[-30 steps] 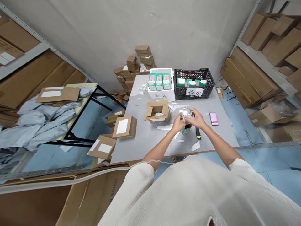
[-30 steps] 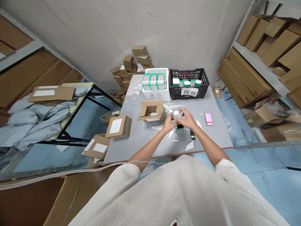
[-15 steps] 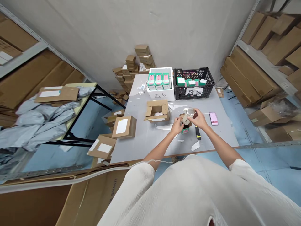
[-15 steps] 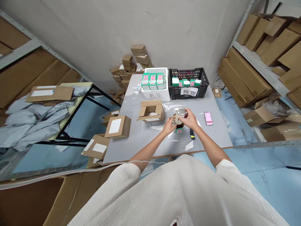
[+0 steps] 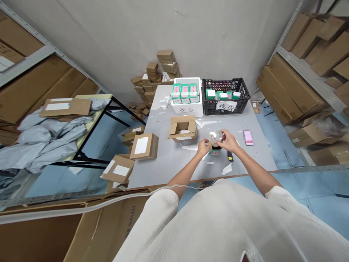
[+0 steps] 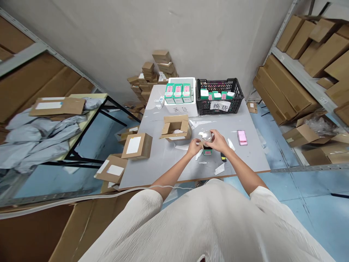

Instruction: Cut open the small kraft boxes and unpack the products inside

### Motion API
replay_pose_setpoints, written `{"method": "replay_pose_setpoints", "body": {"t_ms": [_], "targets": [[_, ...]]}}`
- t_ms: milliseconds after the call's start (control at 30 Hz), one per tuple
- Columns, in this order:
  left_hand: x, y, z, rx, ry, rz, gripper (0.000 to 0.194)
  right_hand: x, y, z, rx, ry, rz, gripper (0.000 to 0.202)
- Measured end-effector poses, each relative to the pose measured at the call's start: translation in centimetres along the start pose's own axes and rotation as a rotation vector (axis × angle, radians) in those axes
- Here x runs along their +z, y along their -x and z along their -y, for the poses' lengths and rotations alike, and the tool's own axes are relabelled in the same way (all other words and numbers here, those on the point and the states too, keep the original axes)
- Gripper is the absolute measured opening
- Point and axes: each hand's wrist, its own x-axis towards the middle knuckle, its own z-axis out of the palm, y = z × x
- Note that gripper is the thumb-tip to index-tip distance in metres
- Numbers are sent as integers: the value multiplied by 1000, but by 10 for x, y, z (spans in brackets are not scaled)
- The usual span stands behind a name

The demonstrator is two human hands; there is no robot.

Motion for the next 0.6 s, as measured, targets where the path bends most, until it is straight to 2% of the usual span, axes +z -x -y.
{"method": "replay_pose_setpoints", "body": {"t_ms": [333,600], "targets": [[-1,-2,0,-102,67,-45,37,-4,1,0,42,31,-16,58],[0,3,-2,-118,70,-50,39,2,3,-12,10,171,60,60]]}}
